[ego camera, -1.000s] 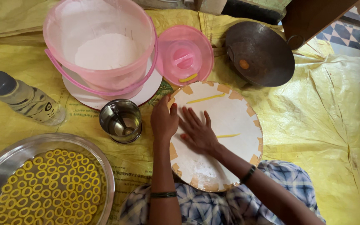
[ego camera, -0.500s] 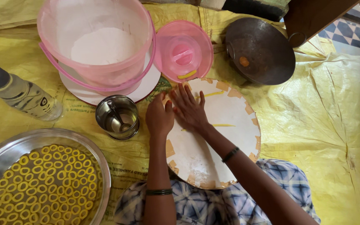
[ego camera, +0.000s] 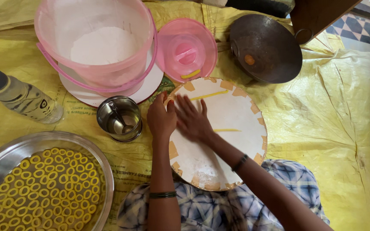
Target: The person rolls small pieces of yellow dough into thin ropes on a floured wooden board. They repeatedly roll, break, and re-roll the dough, placing the finished ropes into a pink bowl. A tray of yellow ring-shaped snacks is visible nearby.
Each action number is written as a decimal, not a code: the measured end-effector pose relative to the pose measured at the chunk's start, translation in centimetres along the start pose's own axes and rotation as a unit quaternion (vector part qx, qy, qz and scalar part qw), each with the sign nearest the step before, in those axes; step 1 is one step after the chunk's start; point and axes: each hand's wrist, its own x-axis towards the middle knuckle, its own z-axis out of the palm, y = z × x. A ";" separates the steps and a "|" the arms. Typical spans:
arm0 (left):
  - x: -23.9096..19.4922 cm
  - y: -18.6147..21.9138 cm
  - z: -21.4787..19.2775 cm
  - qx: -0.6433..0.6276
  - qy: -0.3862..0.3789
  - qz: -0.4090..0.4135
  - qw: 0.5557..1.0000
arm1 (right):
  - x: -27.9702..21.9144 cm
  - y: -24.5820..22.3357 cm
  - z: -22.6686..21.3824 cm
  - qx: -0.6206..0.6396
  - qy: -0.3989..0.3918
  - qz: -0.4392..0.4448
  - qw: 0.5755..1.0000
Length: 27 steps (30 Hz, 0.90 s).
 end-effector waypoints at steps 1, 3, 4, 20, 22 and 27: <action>0.0 0.0 0.0 0.003 0.002 0.000 1.000 | 1.7 0.6 0.3 -0.012 -0.001 0.021 1.000; 0.1 -0.1 0.0 0.018 -0.006 0.004 1.000 | 3.9 2.1 0.4 -0.021 0.006 0.046 0.999; 0.1 -0.1 -0.1 0.026 -0.011 0.006 1.000 | 4.4 3.0 0.4 -0.017 0.013 0.051 0.998; -0.7 0.0 1.2 0.009 -0.022 0.016 1.000 | -8.7 4.8 -1.0 0.042 -0.033 0.020 0.998; -0.5 -0.1 1.2 0.017 -0.028 0.011 0.999 | -6.0 6.0 -0.8 0.012 -0.026 0.032 0.999; -0.5 0.1 0.7 0.038 -0.036 0.004 0.999 | 1.2 9.0 -0.7 0.030 0.012 0.104 0.994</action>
